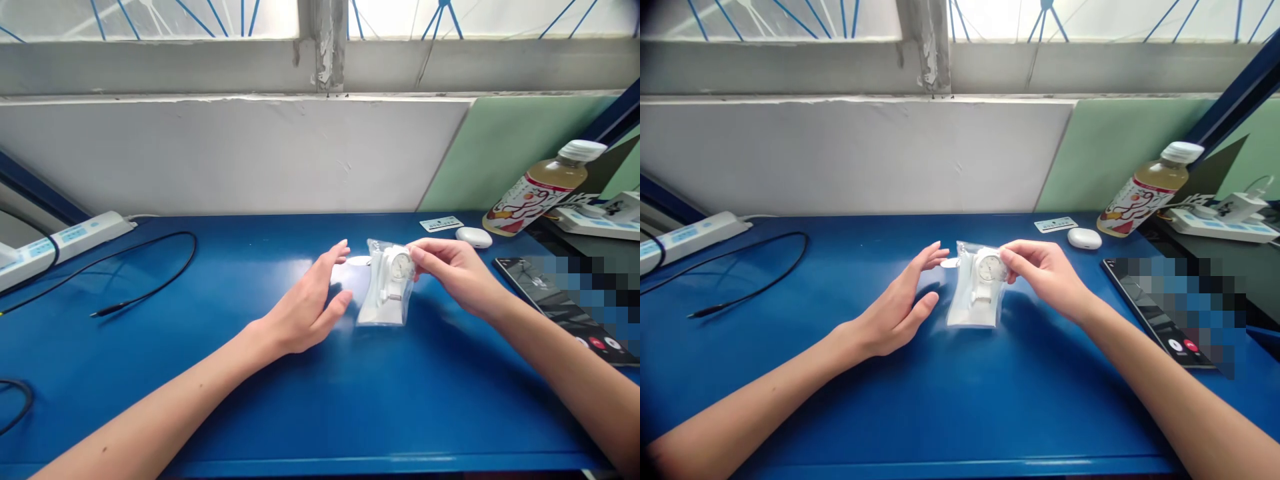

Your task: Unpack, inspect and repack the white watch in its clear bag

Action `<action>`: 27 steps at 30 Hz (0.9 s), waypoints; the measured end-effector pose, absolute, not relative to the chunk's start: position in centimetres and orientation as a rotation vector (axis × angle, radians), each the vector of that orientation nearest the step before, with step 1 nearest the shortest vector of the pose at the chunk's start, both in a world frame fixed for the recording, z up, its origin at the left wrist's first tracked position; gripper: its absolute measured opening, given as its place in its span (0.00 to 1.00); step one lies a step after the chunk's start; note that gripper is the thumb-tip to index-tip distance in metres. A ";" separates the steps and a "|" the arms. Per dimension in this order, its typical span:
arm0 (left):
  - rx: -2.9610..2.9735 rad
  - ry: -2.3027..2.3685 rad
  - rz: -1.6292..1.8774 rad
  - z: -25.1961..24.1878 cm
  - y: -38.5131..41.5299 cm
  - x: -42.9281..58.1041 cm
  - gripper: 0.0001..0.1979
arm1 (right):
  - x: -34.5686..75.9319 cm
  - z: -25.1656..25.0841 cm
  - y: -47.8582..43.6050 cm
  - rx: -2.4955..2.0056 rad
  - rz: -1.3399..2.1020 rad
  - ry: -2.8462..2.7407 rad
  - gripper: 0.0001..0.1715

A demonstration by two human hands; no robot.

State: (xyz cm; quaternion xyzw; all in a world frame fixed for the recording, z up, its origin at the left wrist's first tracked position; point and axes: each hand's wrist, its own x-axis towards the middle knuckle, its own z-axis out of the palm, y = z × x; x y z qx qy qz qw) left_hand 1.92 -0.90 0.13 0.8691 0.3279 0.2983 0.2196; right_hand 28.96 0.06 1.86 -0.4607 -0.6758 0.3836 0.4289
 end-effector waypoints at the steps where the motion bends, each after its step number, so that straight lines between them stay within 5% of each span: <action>1: 2.428 0.890 0.823 0.1 -0.9 1.9 0.34 | 28.9 1.8 0.1 -1.165 1.021 -1.682 0.19; 8: 2.628 0.825 0.580 -0.1 -0.9 2.3 0.61 | 27.3 0.3 -0.2 -1.185 1.192 -1.725 0.23; 12: 2.572 0.865 0.545 -0.1 -0.7 2.3 0.57 | 27.3 -0.4 -0.2 -1.206 1.000 -1.847 0.20; 17: 2.564 0.952 0.445 -0.3 -0.5 2.1 0.53 | 28.1 -0.3 -0.4 -1.112 0.278 -2.292 0.17; 27: 2.628 1.087 0.221 0.0 -0.3 2.1 0.57 | 28.8 0.3 -0.9 -1.097 0.353 -2.654 0.55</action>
